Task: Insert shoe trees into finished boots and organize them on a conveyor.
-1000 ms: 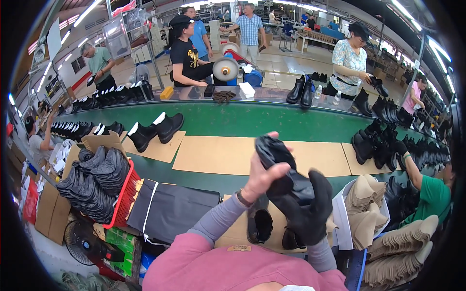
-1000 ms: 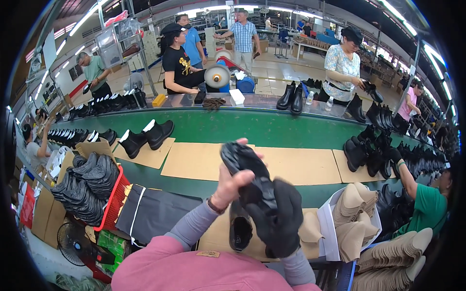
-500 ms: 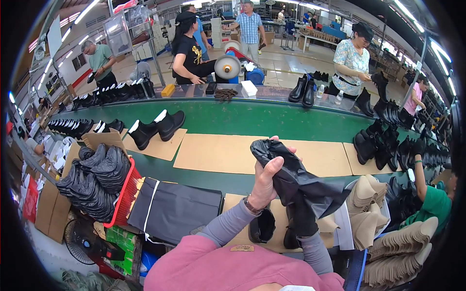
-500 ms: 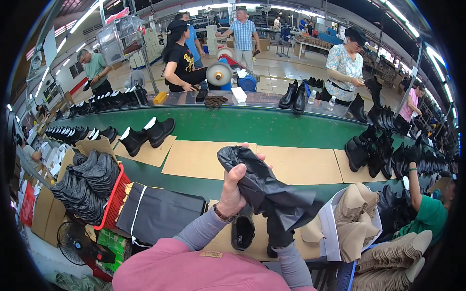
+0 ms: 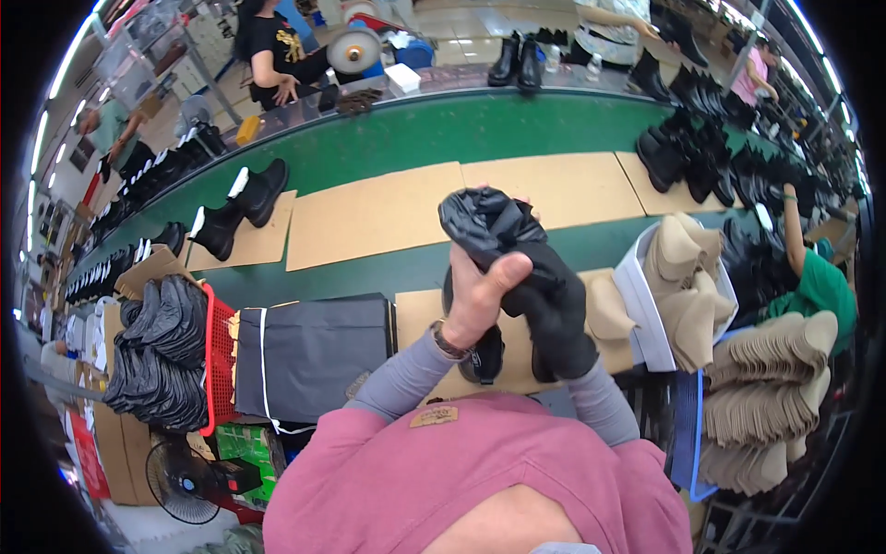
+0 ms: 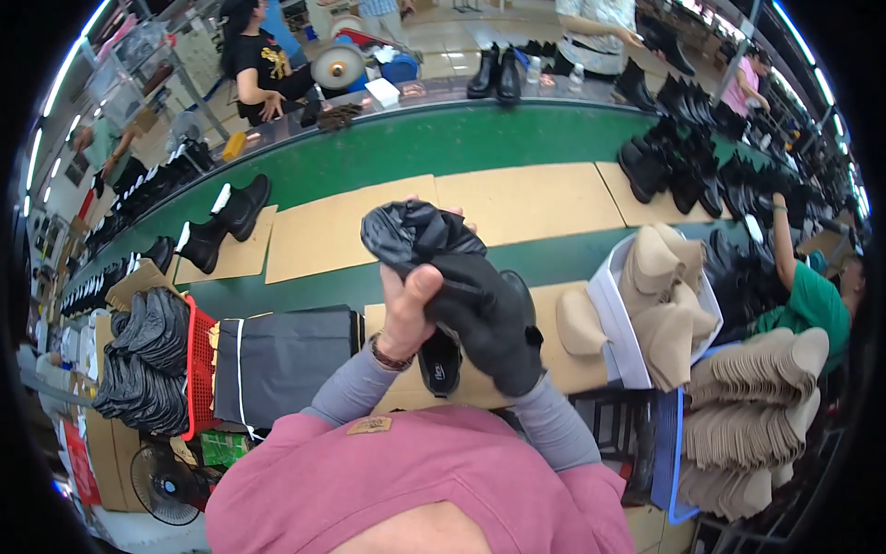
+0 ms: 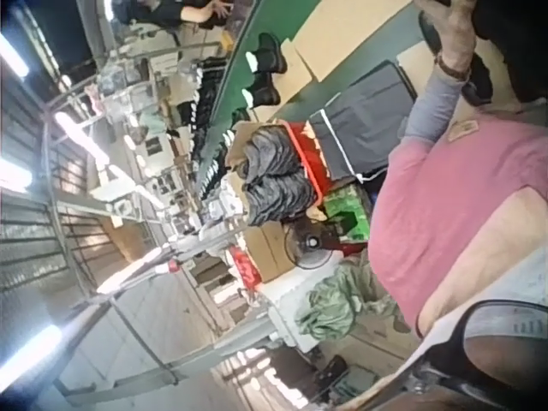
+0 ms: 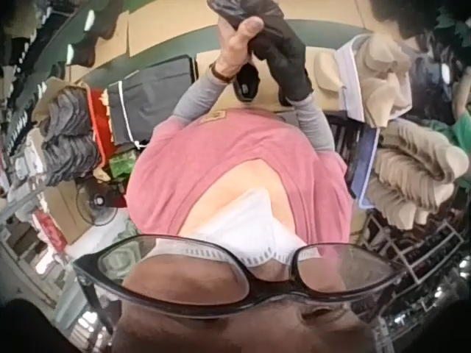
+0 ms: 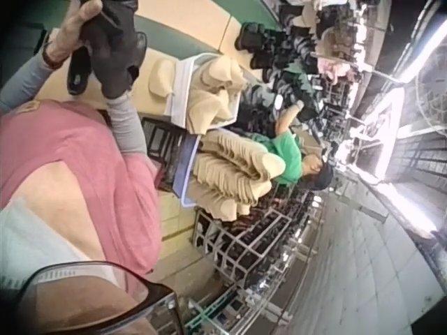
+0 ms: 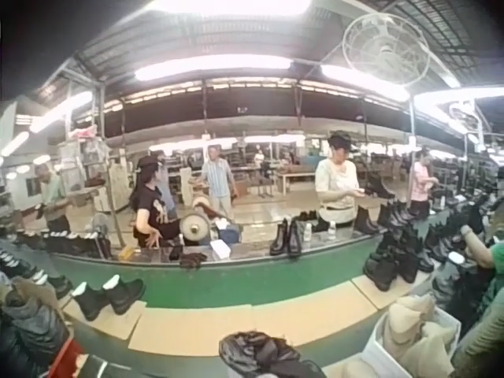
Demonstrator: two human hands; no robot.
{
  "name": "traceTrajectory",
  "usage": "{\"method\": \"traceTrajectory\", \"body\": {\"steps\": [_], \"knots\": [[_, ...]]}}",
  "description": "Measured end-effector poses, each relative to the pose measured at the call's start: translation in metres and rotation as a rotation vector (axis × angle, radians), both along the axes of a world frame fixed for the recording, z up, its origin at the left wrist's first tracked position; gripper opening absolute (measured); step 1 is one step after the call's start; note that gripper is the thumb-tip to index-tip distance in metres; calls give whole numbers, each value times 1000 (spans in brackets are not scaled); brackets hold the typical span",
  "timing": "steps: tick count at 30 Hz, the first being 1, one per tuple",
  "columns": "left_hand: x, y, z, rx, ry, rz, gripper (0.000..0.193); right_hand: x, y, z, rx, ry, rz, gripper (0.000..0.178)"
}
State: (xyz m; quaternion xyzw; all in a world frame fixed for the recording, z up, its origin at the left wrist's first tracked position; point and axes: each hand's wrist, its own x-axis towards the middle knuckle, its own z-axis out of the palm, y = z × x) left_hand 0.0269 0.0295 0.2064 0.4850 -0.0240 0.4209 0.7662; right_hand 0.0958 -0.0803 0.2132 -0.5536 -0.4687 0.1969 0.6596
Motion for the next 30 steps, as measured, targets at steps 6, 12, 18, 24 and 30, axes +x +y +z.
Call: {"method": "traceTrajectory", "body": {"steps": [6,12,18,24,30], "knots": [[23,25,4,135,-132,-254,118,13,-21,-3,65,966,250,45],[39,26,9,102,13,-443,105,27,-32,-32,192,1010,213,64],[62,-6,-21,-11,179,44,54,7,-42,-33,450,288,-271,96],[62,-40,-46,50,301,-178,59,31,-88,-37,109,191,-743,51],[53,-25,-120,1270,490,-358,27,67,-173,-71,-189,80,-675,21]]}}
